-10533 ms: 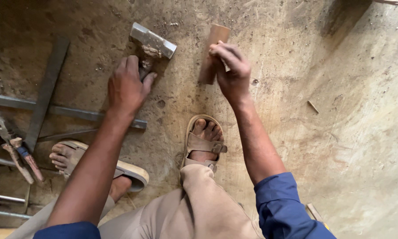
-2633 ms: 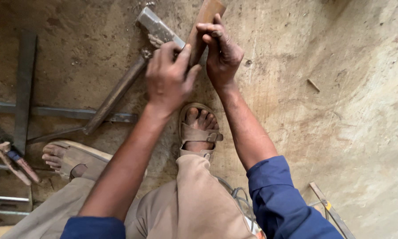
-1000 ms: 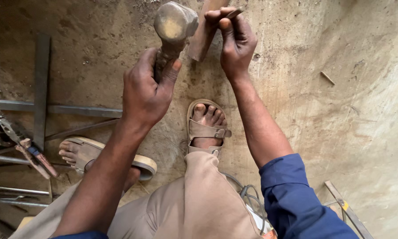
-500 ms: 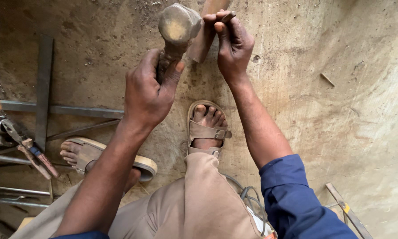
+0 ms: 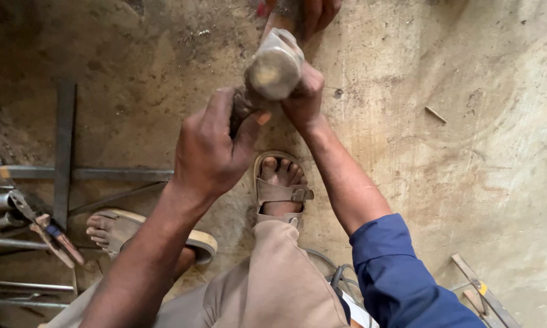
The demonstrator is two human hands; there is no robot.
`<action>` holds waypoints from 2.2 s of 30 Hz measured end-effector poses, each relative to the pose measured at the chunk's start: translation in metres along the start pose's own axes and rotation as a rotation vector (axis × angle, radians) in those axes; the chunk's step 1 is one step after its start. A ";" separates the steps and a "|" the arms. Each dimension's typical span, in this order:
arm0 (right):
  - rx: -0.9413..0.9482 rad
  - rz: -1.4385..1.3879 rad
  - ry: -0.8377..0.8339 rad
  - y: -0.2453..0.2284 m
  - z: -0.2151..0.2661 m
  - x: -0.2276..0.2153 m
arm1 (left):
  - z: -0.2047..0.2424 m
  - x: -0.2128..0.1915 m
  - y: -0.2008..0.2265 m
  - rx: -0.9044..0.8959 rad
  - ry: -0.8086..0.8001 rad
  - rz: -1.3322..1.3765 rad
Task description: The person hammers a small metal rod into a cylindrical metal piece while sitting on the floor. They repeatedly adjust the piece and strike it with a hammer to drive the rod further inside.
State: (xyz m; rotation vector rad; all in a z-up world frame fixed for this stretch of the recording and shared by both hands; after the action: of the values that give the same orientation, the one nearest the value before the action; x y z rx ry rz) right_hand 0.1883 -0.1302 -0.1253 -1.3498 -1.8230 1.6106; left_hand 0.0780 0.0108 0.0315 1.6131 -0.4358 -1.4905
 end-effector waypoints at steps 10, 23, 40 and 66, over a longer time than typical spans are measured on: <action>-0.154 -0.019 -0.031 -0.014 -0.010 0.001 | 0.001 0.017 -0.012 -0.059 -0.075 -0.071; -0.104 -0.190 0.005 0.016 0.006 0.013 | 0.008 -0.036 0.053 0.358 0.108 -0.128; 0.294 -0.551 0.222 0.025 0.013 0.001 | 0.031 -0.013 -0.009 -0.105 0.012 -0.110; -0.017 -0.166 0.079 0.007 0.009 0.002 | 0.011 -0.012 0.019 0.009 -0.027 -0.116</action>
State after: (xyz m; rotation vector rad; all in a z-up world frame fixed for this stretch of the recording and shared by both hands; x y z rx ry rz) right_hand 0.1832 -0.1339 -0.1349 -1.2167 -1.8521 1.4404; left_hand 0.0705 0.0050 0.0542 1.6515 -0.3700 -1.6003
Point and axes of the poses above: each hand's wrist, its own z-axis away from the middle knuckle, its own x-axis out of the palm, y = z × x, the point moved 6 cm from there along -z, towards the middle knuckle, and after that the axes turned 7 degrees about -z, right-handed, at the moved point
